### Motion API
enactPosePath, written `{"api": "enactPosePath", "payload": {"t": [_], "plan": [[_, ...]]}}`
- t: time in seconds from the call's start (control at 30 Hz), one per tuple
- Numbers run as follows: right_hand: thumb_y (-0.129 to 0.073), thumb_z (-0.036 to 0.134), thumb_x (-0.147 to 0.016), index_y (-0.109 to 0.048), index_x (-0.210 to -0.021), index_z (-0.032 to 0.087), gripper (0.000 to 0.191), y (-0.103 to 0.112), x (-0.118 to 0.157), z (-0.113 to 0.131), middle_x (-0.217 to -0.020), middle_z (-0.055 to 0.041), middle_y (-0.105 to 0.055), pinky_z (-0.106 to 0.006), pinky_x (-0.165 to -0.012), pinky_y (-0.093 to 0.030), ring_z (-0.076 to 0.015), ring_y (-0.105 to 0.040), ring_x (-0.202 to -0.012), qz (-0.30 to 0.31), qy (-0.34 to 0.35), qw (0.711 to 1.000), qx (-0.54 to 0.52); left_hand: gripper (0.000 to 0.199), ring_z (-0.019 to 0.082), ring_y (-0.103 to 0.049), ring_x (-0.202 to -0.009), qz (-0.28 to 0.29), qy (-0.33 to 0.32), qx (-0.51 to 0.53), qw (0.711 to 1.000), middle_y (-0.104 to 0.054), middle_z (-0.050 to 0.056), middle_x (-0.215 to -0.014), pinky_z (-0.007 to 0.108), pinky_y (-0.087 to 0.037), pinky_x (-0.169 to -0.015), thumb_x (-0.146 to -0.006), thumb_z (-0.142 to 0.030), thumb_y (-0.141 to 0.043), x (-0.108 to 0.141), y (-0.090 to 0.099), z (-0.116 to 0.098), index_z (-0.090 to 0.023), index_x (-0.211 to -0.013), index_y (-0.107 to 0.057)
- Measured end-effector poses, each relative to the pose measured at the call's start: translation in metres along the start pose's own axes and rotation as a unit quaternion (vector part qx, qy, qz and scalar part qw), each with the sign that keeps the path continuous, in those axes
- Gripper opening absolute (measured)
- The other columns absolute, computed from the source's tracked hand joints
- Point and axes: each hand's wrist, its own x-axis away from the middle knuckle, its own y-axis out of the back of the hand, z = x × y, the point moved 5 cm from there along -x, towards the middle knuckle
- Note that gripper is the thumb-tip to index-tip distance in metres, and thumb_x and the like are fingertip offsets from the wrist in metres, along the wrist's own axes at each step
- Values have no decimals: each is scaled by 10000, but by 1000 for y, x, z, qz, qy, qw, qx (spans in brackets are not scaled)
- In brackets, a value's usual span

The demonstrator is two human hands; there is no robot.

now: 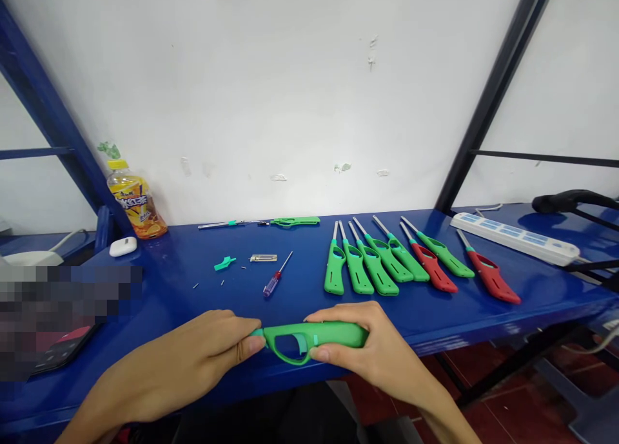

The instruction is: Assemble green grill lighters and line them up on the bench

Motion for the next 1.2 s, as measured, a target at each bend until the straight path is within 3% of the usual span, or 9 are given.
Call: {"api": "enactPosePath", "payload": {"t": [0.33, 0.57, 0.77, 0.97, 1.2], "plan": [[-782, 473, -897, -821, -1182, 301, 336, -7, -2, 3, -850, 4, -777, -257, -696, -529, -177, -693, -745, 62, 87, 993, 55, 416, 187, -621, -826, 27, -24, 2, 999, -653, -9, -813, 269, -442, -747, -1085, -373, -379, -12, 3, -4, -222, -845, -683], [-784, 465, -884, -853, -1097, 262, 302, -2, -5, 0, -887, 0, -829, -271, -675, -553, -216, -751, -760, 61, 27, 998, 2, 429, 202, -636, -831, 25, -30, -42, 998, -666, 4, -791, 286, -437, -759, -1100, -358, -360, -20, -3, -13, -209, -787, -612], [-758, 517, -879, -865, -1055, 249, 338, 3, -11, -3, -1000, -40, -841, -329, -800, -611, -291, -776, -917, 54, -18, 998, -36, 450, 228, -655, -803, 1, -17, -75, 997, -689, 37, -808, 304, -408, -700, -1107, -378, -336, -20, -9, -12, -206, -798, -614], [-790, 567, -834, -868, -1025, 238, 388, 6, -17, -13, -1111, -76, -818, -349, -876, -584, -324, -741, -1038, 66, -79, 994, -42, 471, 264, -671, -753, -5, -31, -100, 995, -719, 61, -804, 339, -351, -664, -1118, -380, -308, -23, -14, -17, -207, -814, -624], [-766, 575, -848, -867, -1010, 212, 410, 4, -21, -9, -950, -96, -819, -334, -722, -586, -289, -753, -847, 92, -90, 989, -67, 449, 293, -677, -760, -19, -39, -108, 993, -730, 78, -830, 358, -340, -664, -1115, -365, -319, -24, -16, -18, -205, -833, -629]]}}
